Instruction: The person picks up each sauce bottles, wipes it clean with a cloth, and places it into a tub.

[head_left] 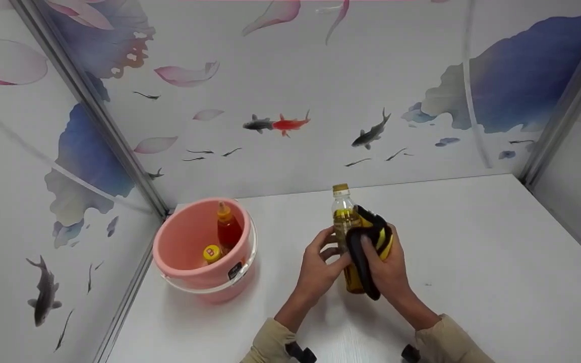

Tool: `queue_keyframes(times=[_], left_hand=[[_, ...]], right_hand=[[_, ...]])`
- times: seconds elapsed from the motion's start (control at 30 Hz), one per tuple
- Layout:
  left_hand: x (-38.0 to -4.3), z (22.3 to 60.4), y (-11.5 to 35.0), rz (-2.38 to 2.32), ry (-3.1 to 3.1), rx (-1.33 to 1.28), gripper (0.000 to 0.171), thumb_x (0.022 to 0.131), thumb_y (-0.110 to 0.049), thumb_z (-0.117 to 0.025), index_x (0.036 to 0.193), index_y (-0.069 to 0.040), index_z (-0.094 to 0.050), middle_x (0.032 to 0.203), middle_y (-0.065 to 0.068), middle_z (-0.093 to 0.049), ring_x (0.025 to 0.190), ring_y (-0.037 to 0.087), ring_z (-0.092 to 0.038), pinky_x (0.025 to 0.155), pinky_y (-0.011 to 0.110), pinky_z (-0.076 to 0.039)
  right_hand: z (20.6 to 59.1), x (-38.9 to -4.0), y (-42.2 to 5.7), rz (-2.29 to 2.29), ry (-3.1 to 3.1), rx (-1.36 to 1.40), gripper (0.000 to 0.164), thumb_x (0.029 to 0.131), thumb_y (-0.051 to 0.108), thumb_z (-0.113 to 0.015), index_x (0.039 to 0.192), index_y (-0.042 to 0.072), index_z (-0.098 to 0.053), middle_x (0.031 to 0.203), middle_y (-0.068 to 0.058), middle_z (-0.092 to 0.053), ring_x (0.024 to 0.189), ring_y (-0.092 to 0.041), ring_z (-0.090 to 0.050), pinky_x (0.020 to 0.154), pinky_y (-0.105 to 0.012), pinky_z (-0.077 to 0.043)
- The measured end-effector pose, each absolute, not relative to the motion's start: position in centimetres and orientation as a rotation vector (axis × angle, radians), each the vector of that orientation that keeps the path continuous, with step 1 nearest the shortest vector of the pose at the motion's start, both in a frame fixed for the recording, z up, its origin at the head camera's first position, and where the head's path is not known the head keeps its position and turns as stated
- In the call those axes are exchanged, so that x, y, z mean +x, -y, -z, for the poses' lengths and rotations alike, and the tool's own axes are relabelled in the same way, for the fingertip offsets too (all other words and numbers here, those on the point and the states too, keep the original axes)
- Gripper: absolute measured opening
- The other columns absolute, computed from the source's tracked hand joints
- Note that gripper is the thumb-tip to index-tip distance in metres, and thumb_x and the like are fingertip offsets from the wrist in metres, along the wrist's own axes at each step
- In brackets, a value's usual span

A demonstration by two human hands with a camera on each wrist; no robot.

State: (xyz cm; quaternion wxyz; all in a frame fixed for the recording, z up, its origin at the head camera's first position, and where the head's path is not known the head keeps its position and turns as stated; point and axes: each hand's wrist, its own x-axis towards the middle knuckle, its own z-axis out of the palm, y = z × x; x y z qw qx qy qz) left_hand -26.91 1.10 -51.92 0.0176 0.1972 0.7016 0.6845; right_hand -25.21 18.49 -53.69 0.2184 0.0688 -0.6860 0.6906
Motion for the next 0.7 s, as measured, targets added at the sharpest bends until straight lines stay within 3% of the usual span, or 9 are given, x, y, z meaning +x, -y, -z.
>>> queue_keyframes(times=[0.3, 0.7], left_hand=[[-27.55, 51.36, -0.28, -2.256, -2.118, 0.563, 0.065, 0.098, -0.021, -0.081, 0.156, -0.015, -0.052, 0.139, 0.012, -0.063, 0.118, 0.024, -0.072, 0.097, 0.037, -0.063], [-27.37, 51.63, -0.28, -2.153, -2.064, 0.575, 0.061, 0.099, -0.026, -0.079, 0.152, -0.019, -0.048, 0.144, 0.005, -0.067, 0.126, 0.022, -0.070, 0.102, 0.039, -0.061]], right_hand=[[54.19, -24.79, -17.61, -1.944, 1.929, 0.235, 0.042, 0.107, 0.017, -0.069, 0.146, 0.013, -0.054, 0.130, -0.005, -0.067, 0.112, -0.023, -0.071, 0.093, -0.028, -0.061], [54.24, -25.00, -17.74, -1.928, 1.921, 0.187, 0.043, 0.108, 0.015, -0.067, 0.148, 0.013, -0.051, 0.130, -0.004, -0.066, 0.110, -0.023, -0.070, 0.089, -0.029, -0.062]])
